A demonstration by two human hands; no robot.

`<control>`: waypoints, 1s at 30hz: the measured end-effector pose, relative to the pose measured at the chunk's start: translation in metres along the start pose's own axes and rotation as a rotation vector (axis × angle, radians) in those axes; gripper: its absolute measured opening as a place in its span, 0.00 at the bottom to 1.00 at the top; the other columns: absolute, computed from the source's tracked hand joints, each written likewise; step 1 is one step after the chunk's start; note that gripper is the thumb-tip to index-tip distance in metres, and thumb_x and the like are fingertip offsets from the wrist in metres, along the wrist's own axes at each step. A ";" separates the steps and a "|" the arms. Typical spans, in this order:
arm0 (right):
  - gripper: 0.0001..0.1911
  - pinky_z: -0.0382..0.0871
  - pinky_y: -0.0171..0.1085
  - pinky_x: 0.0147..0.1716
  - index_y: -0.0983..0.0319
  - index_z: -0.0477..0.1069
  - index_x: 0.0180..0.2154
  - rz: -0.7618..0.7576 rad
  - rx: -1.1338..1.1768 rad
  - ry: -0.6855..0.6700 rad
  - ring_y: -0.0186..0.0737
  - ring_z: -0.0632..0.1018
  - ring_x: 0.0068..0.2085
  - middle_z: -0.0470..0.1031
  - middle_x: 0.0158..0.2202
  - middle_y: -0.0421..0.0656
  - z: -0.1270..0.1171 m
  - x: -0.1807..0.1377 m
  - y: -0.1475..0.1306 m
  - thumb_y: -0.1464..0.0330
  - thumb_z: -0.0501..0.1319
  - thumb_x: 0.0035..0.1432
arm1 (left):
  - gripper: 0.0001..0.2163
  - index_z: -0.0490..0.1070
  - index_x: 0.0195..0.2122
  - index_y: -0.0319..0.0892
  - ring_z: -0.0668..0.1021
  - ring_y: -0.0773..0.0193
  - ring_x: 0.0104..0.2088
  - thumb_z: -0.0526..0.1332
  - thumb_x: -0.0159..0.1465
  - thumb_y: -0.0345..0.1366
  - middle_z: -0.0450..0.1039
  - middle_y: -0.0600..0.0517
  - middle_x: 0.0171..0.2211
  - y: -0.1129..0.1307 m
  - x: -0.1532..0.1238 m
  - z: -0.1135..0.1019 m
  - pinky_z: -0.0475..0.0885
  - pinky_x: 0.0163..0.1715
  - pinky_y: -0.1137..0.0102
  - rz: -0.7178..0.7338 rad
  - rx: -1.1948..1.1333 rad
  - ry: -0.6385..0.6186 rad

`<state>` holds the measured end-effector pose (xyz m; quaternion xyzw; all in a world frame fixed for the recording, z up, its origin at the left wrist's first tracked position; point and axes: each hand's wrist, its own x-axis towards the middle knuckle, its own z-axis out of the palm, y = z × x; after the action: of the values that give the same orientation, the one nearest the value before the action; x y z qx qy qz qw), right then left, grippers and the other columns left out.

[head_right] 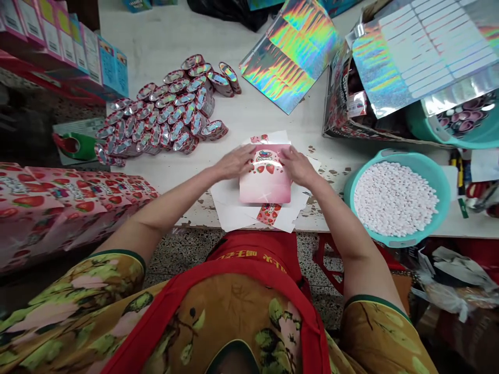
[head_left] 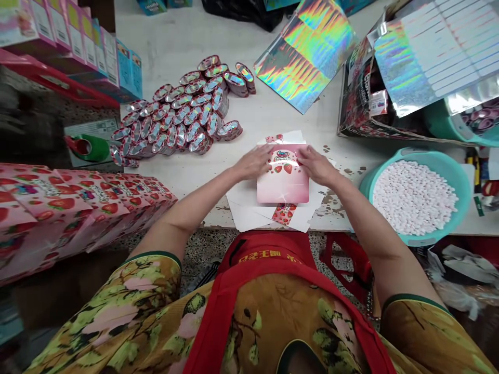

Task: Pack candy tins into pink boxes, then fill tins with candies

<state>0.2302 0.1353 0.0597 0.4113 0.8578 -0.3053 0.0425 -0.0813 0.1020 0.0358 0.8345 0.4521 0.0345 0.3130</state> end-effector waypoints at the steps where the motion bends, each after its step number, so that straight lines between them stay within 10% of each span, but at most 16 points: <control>1: 0.31 0.57 0.65 0.68 0.57 0.64 0.68 -0.010 -0.052 -0.030 0.62 0.54 0.74 0.53 0.74 0.48 0.006 -0.007 -0.009 0.54 0.59 0.67 | 0.31 0.64 0.68 0.43 0.47 0.43 0.76 0.58 0.69 0.54 0.44 0.40 0.76 0.014 -0.003 0.010 0.42 0.72 0.43 0.008 0.008 0.001; 5: 0.48 0.45 0.68 0.71 0.60 0.47 0.74 0.052 -0.134 0.009 0.62 0.46 0.76 0.43 0.76 0.52 0.042 -0.032 -0.031 0.52 0.65 0.62 | 0.46 0.54 0.74 0.48 0.35 0.34 0.75 0.65 0.60 0.62 0.33 0.39 0.77 0.049 -0.014 0.049 0.31 0.68 0.34 0.016 0.059 0.073; 14: 0.37 0.42 0.65 0.73 0.56 0.49 0.74 0.171 -0.111 0.254 0.56 0.48 0.76 0.47 0.76 0.47 0.089 -0.045 -0.036 0.67 0.58 0.68 | 0.38 0.51 0.75 0.49 0.36 0.39 0.75 0.62 0.67 0.54 0.37 0.38 0.76 0.059 -0.016 0.062 0.29 0.68 0.35 -0.083 0.157 0.115; 23: 0.51 0.63 0.58 0.68 0.55 0.29 0.75 0.207 0.419 0.609 0.55 0.50 0.76 0.37 0.77 0.50 0.122 -0.061 -0.026 0.54 0.61 0.66 | 0.27 0.55 0.74 0.49 0.42 0.40 0.75 0.54 0.74 0.42 0.45 0.38 0.75 0.101 0.003 0.091 0.40 0.69 0.32 -0.081 0.194 0.169; 30: 0.38 0.70 0.55 0.64 0.57 0.54 0.72 0.335 0.699 0.846 0.53 0.71 0.66 0.62 0.70 0.52 0.161 -0.075 -0.046 0.55 0.57 0.65 | 0.35 0.51 0.75 0.48 0.39 0.38 0.75 0.62 0.69 0.41 0.40 0.40 0.76 0.106 -0.011 0.073 0.38 0.69 0.32 -0.080 0.319 0.089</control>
<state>0.2169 -0.0275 -0.0240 0.6175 0.5713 -0.3687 -0.3954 0.0155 0.0156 0.0383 0.8527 0.4981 -0.0133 0.1572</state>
